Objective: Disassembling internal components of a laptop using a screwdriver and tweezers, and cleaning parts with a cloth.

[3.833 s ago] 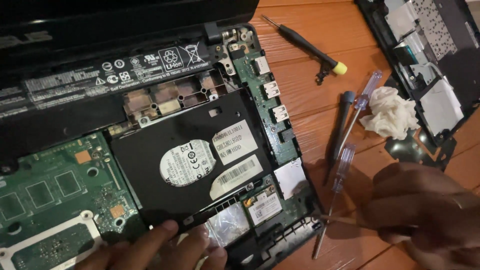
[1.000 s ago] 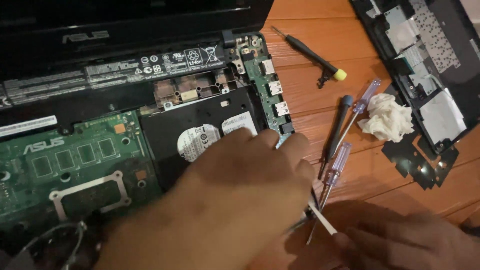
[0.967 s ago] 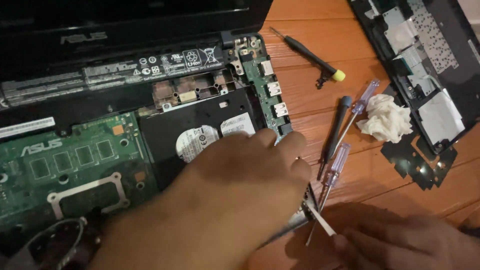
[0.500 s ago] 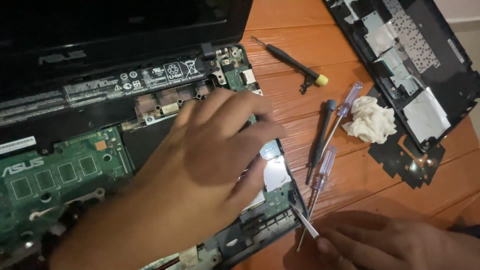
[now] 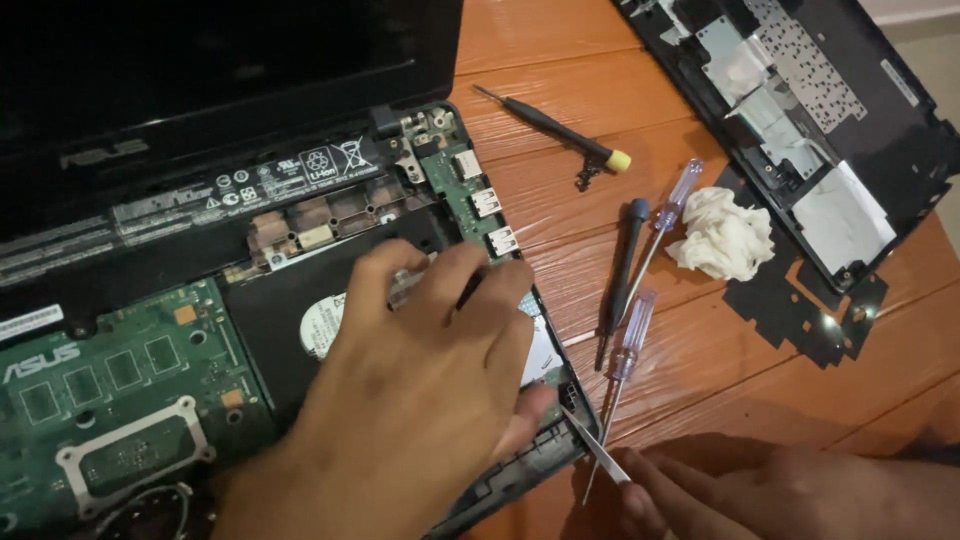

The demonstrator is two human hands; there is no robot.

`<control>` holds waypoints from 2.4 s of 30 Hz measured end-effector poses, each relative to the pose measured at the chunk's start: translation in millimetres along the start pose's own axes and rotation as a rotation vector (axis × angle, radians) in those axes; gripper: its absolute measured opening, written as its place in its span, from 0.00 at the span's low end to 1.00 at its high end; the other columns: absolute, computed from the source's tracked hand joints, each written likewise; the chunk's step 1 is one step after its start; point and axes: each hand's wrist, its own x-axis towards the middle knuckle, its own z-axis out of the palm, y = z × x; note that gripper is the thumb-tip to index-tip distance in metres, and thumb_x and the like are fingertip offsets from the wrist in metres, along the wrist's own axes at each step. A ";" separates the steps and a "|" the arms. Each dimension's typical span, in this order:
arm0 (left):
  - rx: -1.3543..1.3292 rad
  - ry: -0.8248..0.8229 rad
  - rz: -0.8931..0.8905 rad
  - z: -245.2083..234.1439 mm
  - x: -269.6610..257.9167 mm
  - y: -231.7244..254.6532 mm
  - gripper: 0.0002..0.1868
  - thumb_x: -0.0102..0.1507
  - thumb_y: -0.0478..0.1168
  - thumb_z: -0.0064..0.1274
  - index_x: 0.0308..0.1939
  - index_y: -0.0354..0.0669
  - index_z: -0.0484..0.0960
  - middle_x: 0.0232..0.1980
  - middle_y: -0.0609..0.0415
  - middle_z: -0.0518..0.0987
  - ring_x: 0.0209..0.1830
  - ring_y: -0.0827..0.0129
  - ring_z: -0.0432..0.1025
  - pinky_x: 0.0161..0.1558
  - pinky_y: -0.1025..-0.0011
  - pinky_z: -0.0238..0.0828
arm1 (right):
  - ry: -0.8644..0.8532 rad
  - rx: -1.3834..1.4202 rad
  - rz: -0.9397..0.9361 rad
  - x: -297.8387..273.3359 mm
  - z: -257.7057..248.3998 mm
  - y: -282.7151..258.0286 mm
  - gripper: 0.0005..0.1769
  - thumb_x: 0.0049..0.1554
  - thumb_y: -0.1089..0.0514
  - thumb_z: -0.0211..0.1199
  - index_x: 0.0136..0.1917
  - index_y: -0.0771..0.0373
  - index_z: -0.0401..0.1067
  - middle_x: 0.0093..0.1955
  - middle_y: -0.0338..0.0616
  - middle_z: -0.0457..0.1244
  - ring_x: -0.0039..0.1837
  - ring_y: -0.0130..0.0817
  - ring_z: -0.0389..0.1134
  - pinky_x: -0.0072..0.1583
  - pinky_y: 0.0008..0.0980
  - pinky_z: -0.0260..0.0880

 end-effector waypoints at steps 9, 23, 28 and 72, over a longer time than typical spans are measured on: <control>-0.043 0.036 -0.061 13.9 2.2 0.5 0.27 0.55 0.51 0.61 0.49 0.33 0.79 0.57 0.45 0.69 0.58 0.56 0.59 0.57 0.51 0.52 | -0.076 -0.424 -0.206 -0.7 -3.8 4.7 0.18 0.62 0.64 0.59 0.65 0.67 0.68 0.64 0.47 0.66 0.64 0.31 0.71 0.63 0.25 0.74; 0.149 0.046 -0.111 -37.8 5.8 -10.7 0.25 0.58 0.57 0.59 0.54 0.50 0.79 0.59 0.58 0.73 0.58 0.60 0.62 0.51 0.49 0.47 | -0.172 0.153 0.181 -7.9 -3.6 2.9 0.25 0.65 0.56 0.53 0.73 0.67 0.65 0.71 0.40 0.66 0.68 0.25 0.70 0.68 0.27 0.70; 0.167 -0.015 -0.050 -21.0 -6.2 -9.7 0.37 0.56 0.67 0.60 0.55 0.42 0.75 0.58 0.50 0.69 0.62 0.53 0.62 0.55 0.45 0.51 | -0.125 -0.309 -0.114 19.3 -22.4 2.8 0.17 0.61 0.61 0.55 0.62 0.66 0.72 0.66 0.53 0.66 0.63 0.43 0.70 0.62 0.34 0.74; -0.355 -0.601 -0.070 -75.2 -28.1 -63.3 0.70 0.32 0.56 0.93 0.75 0.61 0.70 0.81 0.46 0.53 0.77 0.38 0.38 0.54 0.34 0.52 | -0.016 -0.317 0.414 7.0 23.5 -10.4 0.22 0.49 0.44 0.68 0.58 0.43 0.78 0.59 0.30 0.72 0.56 0.26 0.75 0.56 0.33 0.79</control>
